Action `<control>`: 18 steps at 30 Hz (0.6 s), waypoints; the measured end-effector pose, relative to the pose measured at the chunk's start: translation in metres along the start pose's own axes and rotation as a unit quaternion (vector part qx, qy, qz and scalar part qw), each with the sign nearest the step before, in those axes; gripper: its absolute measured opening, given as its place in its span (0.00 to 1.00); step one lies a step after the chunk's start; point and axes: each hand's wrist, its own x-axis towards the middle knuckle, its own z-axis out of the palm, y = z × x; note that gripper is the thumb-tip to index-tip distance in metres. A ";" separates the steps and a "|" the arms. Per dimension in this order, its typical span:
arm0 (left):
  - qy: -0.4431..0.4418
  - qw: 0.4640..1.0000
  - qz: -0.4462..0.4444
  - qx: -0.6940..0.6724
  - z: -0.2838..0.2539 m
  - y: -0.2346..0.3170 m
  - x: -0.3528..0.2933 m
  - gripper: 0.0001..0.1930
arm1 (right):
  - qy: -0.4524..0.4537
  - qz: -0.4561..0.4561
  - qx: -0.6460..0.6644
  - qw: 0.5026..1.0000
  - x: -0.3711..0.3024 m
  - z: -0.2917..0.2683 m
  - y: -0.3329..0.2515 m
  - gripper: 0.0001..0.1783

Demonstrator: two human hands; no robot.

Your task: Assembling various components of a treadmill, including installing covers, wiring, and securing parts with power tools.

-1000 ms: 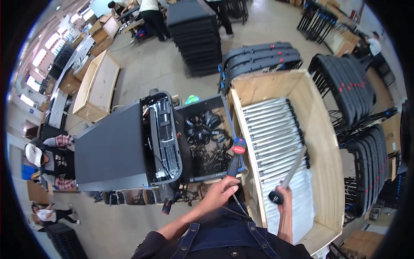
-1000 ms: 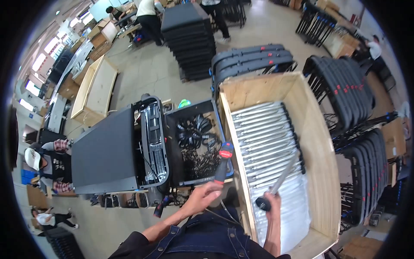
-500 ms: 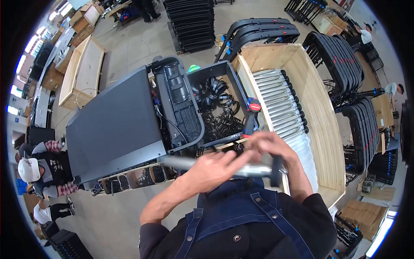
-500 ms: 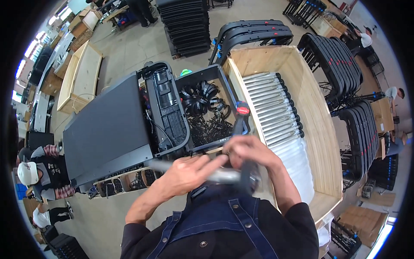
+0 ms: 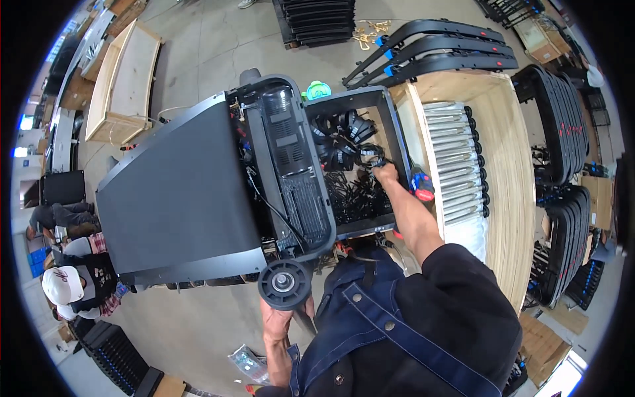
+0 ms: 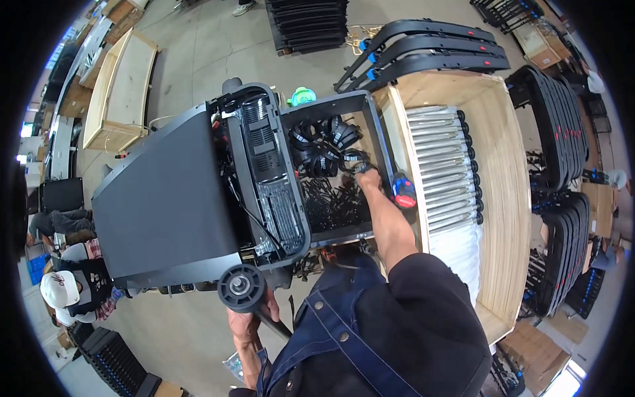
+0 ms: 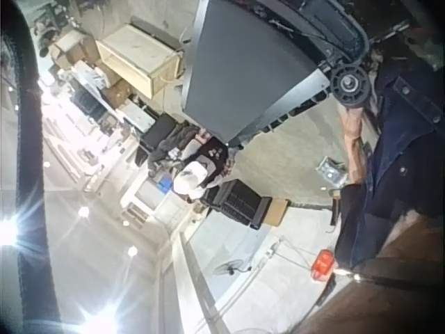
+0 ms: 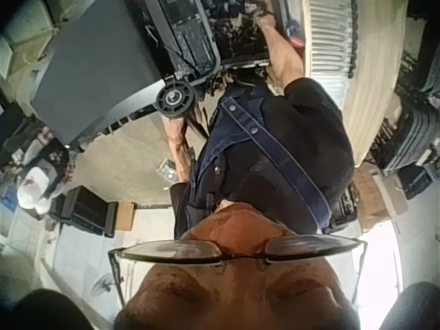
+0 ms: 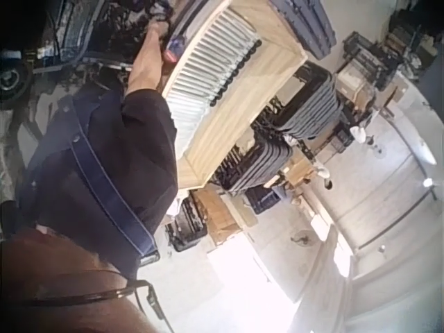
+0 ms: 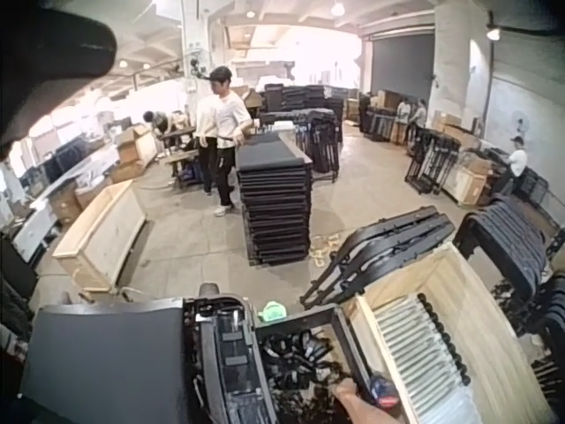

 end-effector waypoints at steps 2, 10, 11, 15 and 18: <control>0.019 0.999 -0.026 -0.020 -0.002 -0.011 0.001 0.33 | 0.015 -0.023 0.068 0.997 -0.012 0.012 0.007 0.23; -0.052 0.995 -0.081 0.011 0.000 -0.029 0.023 0.18 | 0.065 -0.266 0.229 0.934 -0.125 -0.052 -0.014 0.16; -0.070 0.995 -0.066 0.005 0.004 -0.028 0.026 0.19 | 0.024 -0.326 0.338 0.883 -0.149 -0.073 -0.017 0.16; -0.109 0.990 -0.078 0.030 0.002 -0.040 0.024 0.31 | -0.283 -0.393 0.418 0.769 -0.265 -0.158 -0.037 0.15; -0.117 0.991 -0.046 0.038 -0.002 -0.051 0.015 0.36 | -0.389 -0.404 0.324 0.762 -0.318 -0.178 -0.040 0.17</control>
